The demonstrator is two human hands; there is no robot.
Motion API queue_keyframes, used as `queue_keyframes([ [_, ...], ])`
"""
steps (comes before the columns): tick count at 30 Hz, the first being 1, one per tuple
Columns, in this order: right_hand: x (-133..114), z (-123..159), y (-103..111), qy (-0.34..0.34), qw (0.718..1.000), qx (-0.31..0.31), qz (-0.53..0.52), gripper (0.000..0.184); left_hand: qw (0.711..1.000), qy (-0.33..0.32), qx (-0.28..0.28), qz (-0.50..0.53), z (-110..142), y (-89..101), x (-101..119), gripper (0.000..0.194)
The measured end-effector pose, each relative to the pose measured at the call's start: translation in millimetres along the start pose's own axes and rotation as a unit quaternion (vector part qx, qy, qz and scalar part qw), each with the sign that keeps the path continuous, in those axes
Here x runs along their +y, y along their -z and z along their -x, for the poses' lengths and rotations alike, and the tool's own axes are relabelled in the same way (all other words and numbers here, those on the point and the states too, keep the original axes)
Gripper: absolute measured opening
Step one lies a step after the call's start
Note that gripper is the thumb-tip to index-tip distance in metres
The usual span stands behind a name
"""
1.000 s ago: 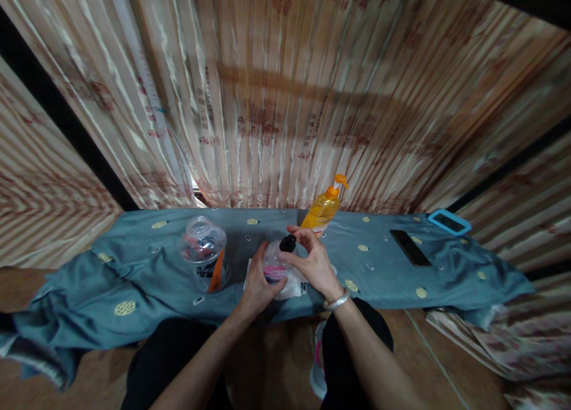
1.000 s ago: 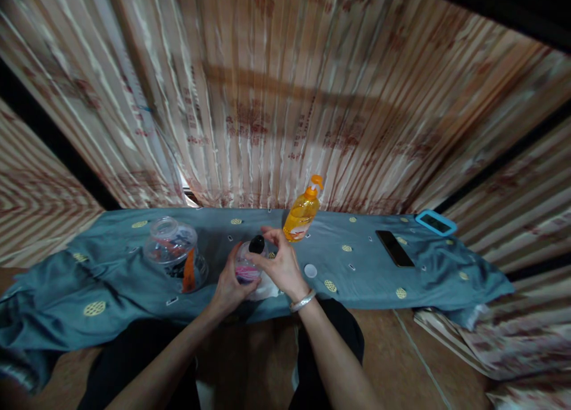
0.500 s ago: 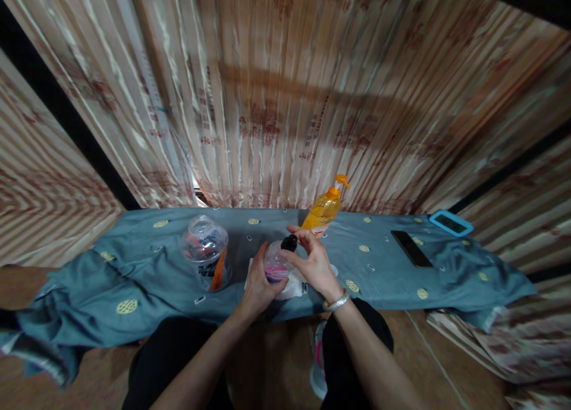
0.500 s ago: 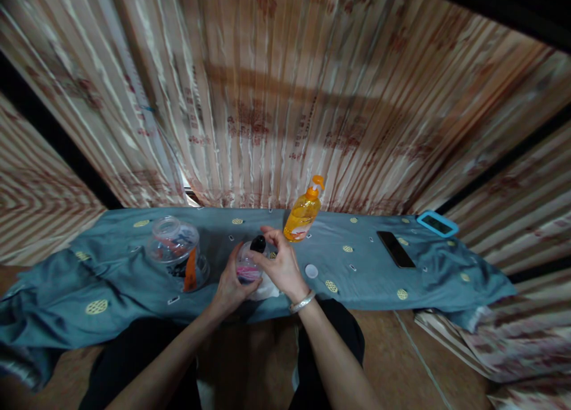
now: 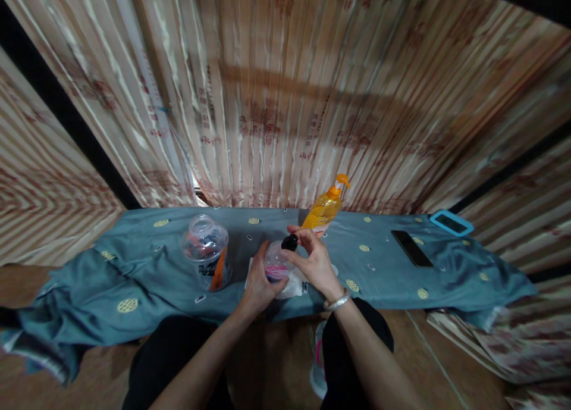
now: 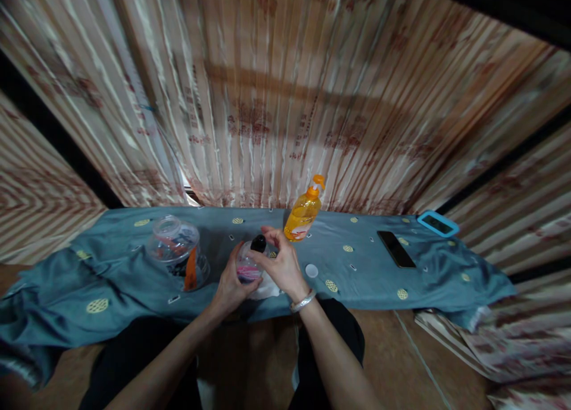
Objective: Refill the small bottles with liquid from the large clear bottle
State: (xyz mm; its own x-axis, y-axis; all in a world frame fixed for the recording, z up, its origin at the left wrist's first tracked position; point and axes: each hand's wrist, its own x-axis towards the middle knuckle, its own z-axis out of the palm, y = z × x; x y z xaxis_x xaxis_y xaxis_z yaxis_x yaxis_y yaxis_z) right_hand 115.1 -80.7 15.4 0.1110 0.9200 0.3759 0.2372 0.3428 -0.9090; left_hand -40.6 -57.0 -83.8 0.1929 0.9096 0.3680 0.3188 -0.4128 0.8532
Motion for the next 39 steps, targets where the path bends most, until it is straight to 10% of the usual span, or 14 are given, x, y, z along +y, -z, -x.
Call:
queue_keyframes([
  [8,-11,3,4,0.0,0.999,-0.041,0.006,0.055,1.0,0.014,-0.004,0.005,0,1.0,1,0.095],
  [20,-7,-2,1,0.006,0.999,-0.007,-0.052,0.037,1.0,0.012,-0.01,-0.005,-1,3.4,4,0.092],
  [31,60,8,89,-0.1,0.987,0.045,0.115,0.031,0.999,0.023,-0.006,-0.024,0,6.3,-2,0.098],
  [39,97,39,110,-0.174,0.935,0.003,0.31,0.031,0.999,0.042,-0.011,0.005,-1,12.0,6,0.101],
])
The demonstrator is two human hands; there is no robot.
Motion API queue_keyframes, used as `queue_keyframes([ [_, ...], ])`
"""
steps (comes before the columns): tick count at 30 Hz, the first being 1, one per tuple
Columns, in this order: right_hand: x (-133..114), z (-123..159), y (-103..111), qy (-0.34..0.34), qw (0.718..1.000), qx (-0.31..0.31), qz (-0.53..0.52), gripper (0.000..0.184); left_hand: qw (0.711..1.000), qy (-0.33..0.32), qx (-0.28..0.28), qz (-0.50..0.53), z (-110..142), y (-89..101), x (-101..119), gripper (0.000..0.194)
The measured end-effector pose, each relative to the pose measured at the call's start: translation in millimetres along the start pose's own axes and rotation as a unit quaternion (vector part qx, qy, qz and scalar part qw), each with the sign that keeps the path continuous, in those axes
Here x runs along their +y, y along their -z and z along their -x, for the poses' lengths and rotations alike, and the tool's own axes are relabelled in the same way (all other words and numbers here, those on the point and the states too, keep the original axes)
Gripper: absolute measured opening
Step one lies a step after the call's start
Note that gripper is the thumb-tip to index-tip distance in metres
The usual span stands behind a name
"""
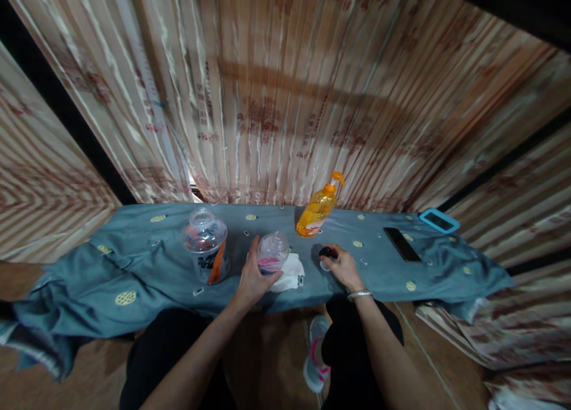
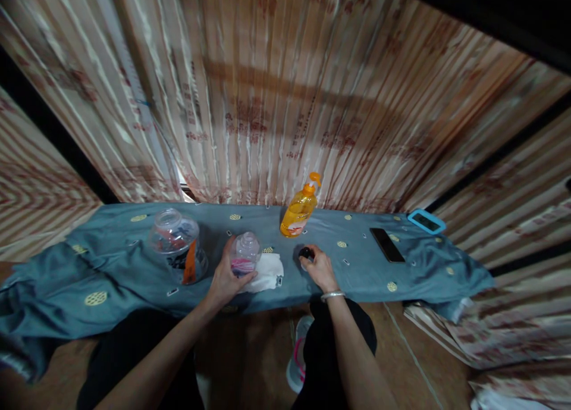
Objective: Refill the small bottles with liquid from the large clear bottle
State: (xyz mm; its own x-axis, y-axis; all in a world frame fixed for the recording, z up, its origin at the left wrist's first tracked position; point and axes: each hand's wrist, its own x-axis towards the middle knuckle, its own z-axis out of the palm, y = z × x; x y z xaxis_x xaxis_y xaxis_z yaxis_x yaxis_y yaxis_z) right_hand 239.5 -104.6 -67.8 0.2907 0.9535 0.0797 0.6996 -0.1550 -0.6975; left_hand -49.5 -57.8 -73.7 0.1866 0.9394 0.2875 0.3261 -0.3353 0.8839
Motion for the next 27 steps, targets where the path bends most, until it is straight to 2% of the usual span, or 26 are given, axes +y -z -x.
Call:
queue_keyframes([
  [9,1,-8,-36,0.085,0.991,-0.02,0.099,0.034,1.0,0.005,0.008,0.023,2,4.9,1,0.11],
  [12,3,-9,-42,0.1,0.99,-0.002,0.103,0.035,0.999,-0.004,0.007,0.039,3,3.0,-3,0.11],
  [16,5,-4,-37,0.107,0.99,0.047,0.081,0.041,0.998,-0.01,0.037,0.043,17,8.9,0,0.108],
  [20,5,11,-28,0.101,0.989,0.101,0.031,0.045,0.995,-0.042,0.079,0.044,49,38.8,16,0.07],
  [21,4,18,-27,0.098,0.989,0.112,0.015,0.046,0.993,-0.047,0.1,0.04,57,49.7,20,0.058],
  [23,1,39,-29,0.088,0.988,0.127,-0.02,0.051,0.987,-0.04,0.153,0.028,69,72.4,25,0.049],
  [25,-4,71,-36,0.068,0.987,0.133,-0.058,0.055,0.975,-0.025,0.219,0.016,70,92.9,24,0.057],
  [27,-10,110,-50,0.037,0.987,0.121,-0.095,0.062,0.959,-0.023,0.283,0.009,61,107.8,18,0.086],
])
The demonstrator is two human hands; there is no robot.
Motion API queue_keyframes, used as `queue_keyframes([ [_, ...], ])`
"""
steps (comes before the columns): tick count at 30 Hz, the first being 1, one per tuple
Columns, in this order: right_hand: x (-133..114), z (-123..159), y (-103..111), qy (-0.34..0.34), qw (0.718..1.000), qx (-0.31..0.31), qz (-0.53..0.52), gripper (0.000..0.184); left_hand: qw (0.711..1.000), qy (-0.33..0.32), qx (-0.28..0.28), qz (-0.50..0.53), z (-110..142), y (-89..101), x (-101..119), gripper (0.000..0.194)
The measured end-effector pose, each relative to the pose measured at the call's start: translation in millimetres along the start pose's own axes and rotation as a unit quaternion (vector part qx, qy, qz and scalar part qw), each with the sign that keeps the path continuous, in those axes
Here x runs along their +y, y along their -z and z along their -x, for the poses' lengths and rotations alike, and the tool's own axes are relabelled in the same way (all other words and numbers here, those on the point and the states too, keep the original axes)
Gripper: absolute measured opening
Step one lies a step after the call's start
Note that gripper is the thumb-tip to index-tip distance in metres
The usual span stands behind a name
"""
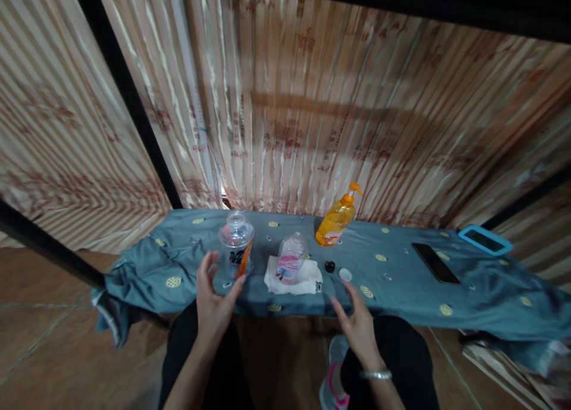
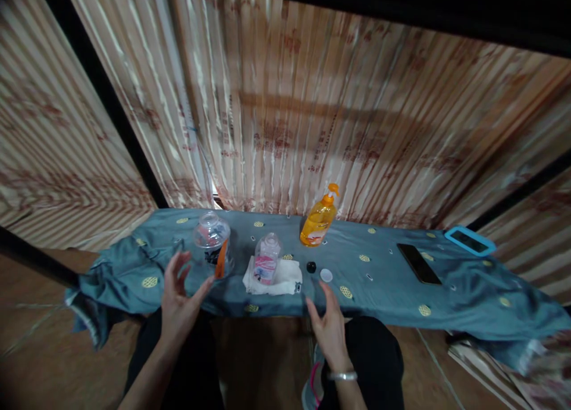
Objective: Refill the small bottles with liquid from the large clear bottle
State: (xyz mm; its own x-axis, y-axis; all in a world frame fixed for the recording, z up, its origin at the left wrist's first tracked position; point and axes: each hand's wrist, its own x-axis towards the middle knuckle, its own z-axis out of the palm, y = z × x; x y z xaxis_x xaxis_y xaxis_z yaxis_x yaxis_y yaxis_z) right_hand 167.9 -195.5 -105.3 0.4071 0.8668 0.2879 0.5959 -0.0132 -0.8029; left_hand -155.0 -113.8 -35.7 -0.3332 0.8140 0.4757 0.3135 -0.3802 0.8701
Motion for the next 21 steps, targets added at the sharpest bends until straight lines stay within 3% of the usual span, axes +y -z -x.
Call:
queue_keyframes([
  [3,-6,64,-13,-0.064,0.996,-0.036,-0.045,0.068,0.999,0.044,0.004,-0.032,-27,-5.2,-15,0.122],
  [6,-6,110,-30,-0.101,0.987,-0.079,-0.093,0.064,0.996,0.083,-0.028,-0.036,-47,-20.2,-27,0.131],
  [8,-5,126,-40,-0.118,0.98,-0.099,-0.123,0.06,0.993,0.101,-0.043,-0.033,-54,-29.5,-32,0.127],
  [12,-10,137,-55,-0.13,0.968,-0.121,-0.177,0.059,0.991,0.116,-0.047,-0.042,-56,-36.7,-37,0.083],
  [14,-16,139,-61,-0.135,0.962,-0.125,-0.2,0.06,0.99,0.124,-0.043,-0.046,-54,-33.7,-36,0.072],
  [18,-31,143,-67,-0.151,0.942,-0.153,-0.259,0.057,0.991,0.131,-0.035,-0.019,-38,-17.0,-20,0.074],
  [21,-41,140,-66,-0.179,0.905,-0.198,-0.331,0.054,0.99,0.122,-0.054,0.034,-17,-0.5,6,0.083],
])
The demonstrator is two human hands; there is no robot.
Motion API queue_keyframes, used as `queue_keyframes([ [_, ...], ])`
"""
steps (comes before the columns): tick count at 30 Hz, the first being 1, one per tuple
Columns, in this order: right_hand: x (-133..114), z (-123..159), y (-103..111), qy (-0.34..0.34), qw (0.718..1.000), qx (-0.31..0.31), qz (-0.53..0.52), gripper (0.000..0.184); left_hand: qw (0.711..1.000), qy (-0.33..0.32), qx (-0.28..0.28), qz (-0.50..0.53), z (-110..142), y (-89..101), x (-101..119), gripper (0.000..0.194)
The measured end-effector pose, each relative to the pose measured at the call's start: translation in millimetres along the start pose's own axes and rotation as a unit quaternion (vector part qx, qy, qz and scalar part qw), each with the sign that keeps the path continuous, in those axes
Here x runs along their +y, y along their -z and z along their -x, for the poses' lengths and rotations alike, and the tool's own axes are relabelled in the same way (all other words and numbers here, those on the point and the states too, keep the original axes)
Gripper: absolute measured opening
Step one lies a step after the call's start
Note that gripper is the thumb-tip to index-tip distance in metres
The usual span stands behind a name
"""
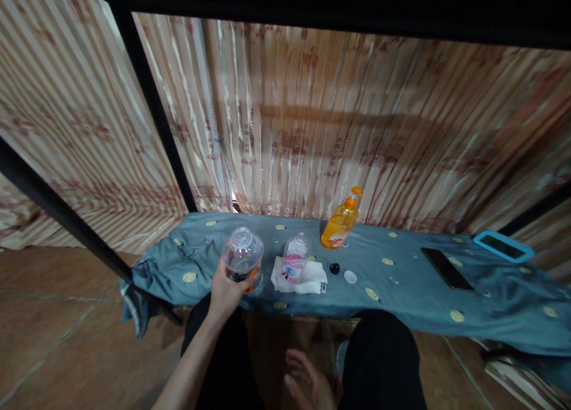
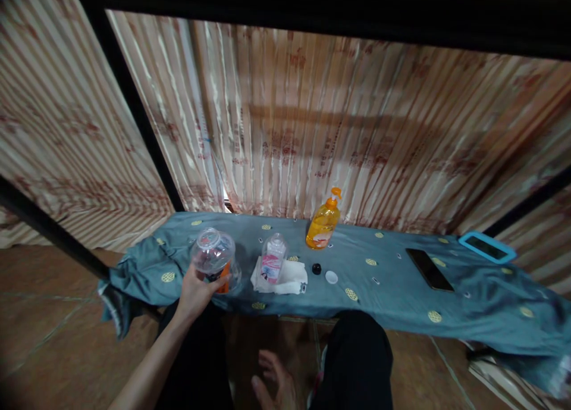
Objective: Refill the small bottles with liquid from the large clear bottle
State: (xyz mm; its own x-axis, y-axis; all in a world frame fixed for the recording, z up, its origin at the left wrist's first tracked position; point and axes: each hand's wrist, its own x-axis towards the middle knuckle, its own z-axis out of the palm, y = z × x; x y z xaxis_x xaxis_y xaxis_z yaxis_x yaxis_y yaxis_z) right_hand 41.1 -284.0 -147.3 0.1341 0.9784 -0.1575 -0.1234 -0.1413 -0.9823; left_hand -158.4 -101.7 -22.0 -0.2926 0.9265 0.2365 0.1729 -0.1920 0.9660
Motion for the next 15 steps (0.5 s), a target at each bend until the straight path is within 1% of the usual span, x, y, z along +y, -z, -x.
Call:
queue_keyframes([
  [3,-16,-2,0,-0.05,0.992,-0.054,-0.104,0.051,0.999,0.007,-0.045,0.027,31,7.2,26,0.086],
  [5,-30,-4,2,-0.075,0.978,-0.066,-0.184,0.052,0.994,0.031,-0.084,0.063,50,6.5,43,0.084],
  [6,-37,-5,3,-0.085,0.968,-0.074,-0.225,0.053,0.989,0.05,-0.113,0.086,59,4.2,51,0.08],
  [8,-52,-7,6,-0.103,0.944,-0.098,-0.297,0.056,0.969,0.085,-0.187,0.135,75,-4.2,65,0.073],
  [11,-68,-8,18,-0.125,0.918,-0.117,-0.359,0.064,0.937,0.105,-0.267,0.202,95,-23.2,80,0.069],
  [13,-71,-6,28,-0.134,0.908,-0.112,-0.38,0.07,0.909,0.128,-0.313,0.242,106,-37.6,87,0.071],
  [15,-71,-2,40,-0.14,0.902,-0.095,-0.397,0.072,0.883,0.142,-0.35,0.278,114,-51.5,91,0.073],
])
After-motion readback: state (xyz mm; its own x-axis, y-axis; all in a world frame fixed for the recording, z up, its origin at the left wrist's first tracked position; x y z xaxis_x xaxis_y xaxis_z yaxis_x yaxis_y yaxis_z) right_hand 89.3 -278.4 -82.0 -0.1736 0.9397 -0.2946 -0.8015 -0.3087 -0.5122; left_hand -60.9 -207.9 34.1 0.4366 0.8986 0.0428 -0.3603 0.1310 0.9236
